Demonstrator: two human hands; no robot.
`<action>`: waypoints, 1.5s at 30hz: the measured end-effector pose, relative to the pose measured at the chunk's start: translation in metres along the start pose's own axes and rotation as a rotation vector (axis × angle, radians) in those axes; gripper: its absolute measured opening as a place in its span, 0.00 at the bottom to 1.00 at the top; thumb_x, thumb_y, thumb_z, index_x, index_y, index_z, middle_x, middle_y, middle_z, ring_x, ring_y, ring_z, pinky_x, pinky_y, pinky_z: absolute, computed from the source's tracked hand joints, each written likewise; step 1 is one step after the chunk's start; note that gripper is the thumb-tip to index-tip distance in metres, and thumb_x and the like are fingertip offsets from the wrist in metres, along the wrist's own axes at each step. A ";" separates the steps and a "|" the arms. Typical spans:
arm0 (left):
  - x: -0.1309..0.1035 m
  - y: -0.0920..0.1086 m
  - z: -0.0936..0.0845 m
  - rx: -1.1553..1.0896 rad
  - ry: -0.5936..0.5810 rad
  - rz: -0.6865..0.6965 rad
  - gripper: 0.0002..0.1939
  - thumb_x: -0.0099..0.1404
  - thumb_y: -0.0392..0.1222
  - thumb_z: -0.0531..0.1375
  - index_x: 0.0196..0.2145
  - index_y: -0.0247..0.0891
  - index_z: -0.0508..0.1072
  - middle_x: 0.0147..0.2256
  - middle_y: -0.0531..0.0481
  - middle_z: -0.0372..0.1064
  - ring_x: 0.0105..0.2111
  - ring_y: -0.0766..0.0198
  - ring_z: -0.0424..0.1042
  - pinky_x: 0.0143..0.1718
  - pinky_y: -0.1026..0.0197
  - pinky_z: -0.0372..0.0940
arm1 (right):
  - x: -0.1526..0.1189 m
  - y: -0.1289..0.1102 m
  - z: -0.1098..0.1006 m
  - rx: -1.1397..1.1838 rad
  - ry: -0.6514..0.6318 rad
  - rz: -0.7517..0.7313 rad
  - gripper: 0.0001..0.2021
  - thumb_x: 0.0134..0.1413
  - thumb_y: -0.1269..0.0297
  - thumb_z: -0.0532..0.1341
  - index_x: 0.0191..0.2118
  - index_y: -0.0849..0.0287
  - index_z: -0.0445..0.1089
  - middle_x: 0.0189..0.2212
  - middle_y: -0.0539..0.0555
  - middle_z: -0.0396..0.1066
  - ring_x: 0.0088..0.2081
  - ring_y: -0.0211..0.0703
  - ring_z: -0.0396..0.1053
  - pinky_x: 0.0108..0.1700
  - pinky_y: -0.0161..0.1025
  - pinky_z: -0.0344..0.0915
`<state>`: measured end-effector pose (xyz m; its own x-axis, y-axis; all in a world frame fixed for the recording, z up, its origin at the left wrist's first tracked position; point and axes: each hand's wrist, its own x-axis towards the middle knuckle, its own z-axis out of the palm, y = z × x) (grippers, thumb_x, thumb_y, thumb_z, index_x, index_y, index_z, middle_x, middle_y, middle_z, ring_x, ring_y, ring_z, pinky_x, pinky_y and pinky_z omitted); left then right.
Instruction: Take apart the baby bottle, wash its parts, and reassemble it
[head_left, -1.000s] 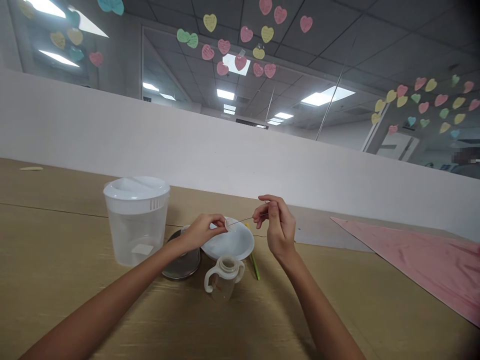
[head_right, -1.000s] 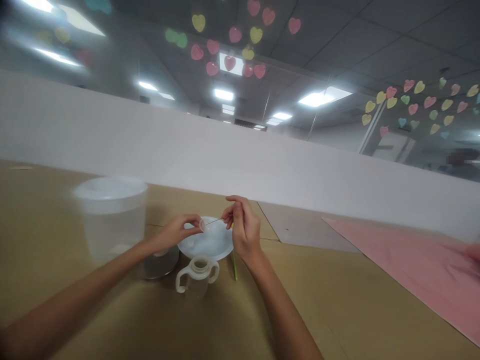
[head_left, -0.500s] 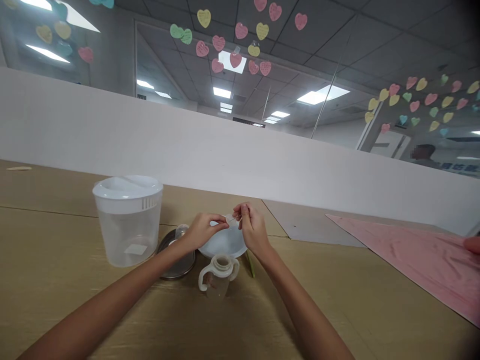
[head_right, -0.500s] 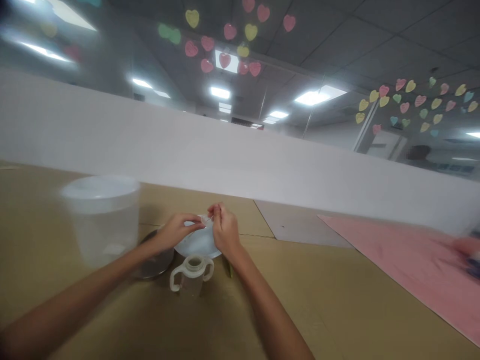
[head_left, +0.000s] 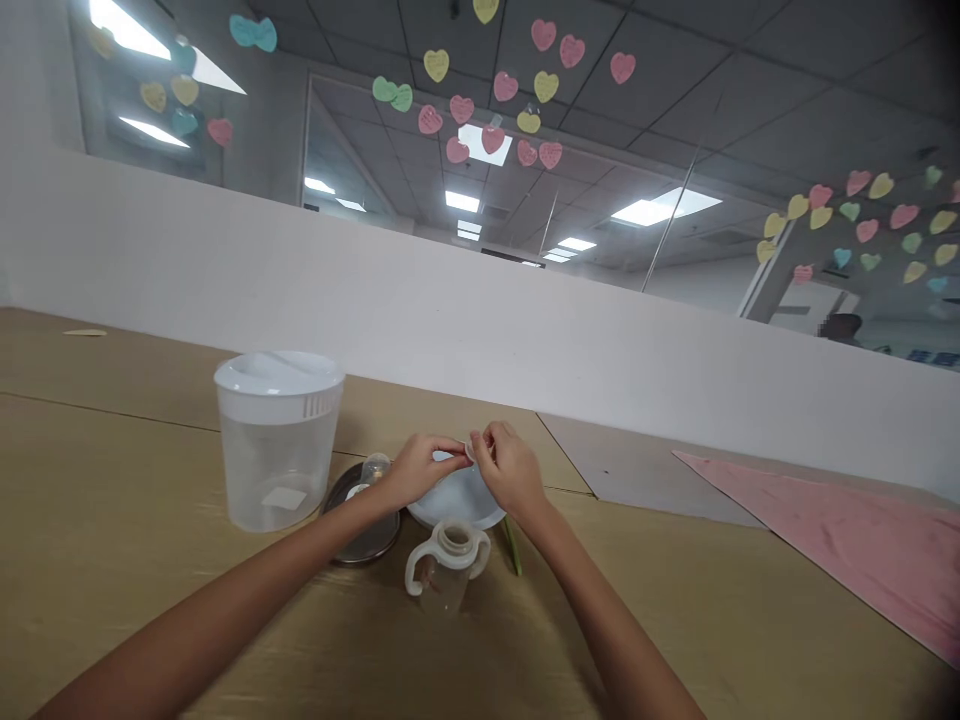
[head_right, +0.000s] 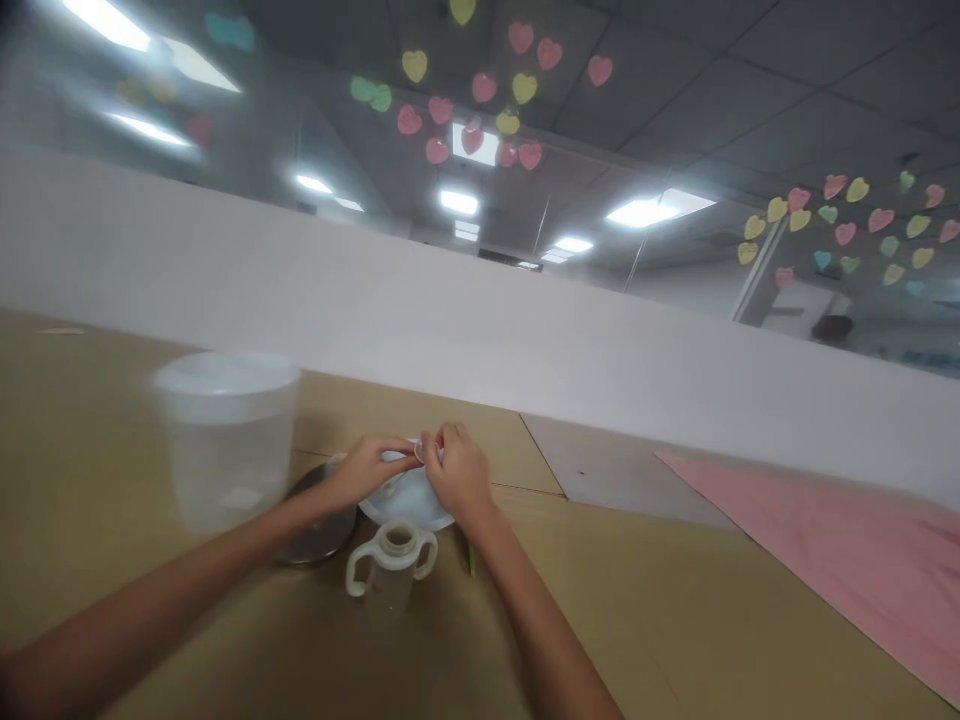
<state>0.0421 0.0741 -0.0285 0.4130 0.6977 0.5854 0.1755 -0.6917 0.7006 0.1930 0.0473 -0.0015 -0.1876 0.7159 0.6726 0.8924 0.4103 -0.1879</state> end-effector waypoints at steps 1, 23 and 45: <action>0.000 0.000 0.000 0.003 0.002 0.004 0.10 0.59 0.43 0.58 0.34 0.37 0.77 0.35 0.51 0.76 0.37 0.61 0.72 0.41 0.65 0.62 | 0.001 0.000 -0.002 -0.031 -0.001 0.009 0.14 0.59 0.58 0.48 0.27 0.59 0.61 0.26 0.51 0.65 0.28 0.38 0.61 0.28 0.34 0.50; 0.000 0.003 0.008 0.213 -0.016 0.099 0.12 0.62 0.44 0.55 0.34 0.36 0.76 0.36 0.47 0.74 0.38 0.62 0.70 0.41 0.63 0.61 | 0.010 0.019 -0.049 0.309 0.538 0.117 0.22 0.56 0.58 0.51 0.17 0.58 0.43 0.15 0.44 0.39 0.20 0.32 0.41 0.23 0.34 0.43; 0.005 -0.023 -0.028 0.062 -0.291 -0.264 0.20 0.61 0.51 0.52 0.38 0.30 0.73 0.36 0.44 0.73 0.33 0.64 0.70 0.32 0.66 0.61 | 0.011 0.030 -0.040 -0.419 -0.437 0.316 0.15 0.54 0.60 0.52 0.24 0.61 0.70 0.27 0.58 0.71 0.29 0.42 0.67 0.25 0.34 0.50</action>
<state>0.0151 0.0984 -0.0305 0.5806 0.7774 0.2421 0.3596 -0.5116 0.7803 0.2337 0.0446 0.0287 0.0382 0.9638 0.2638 0.9986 -0.0461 0.0242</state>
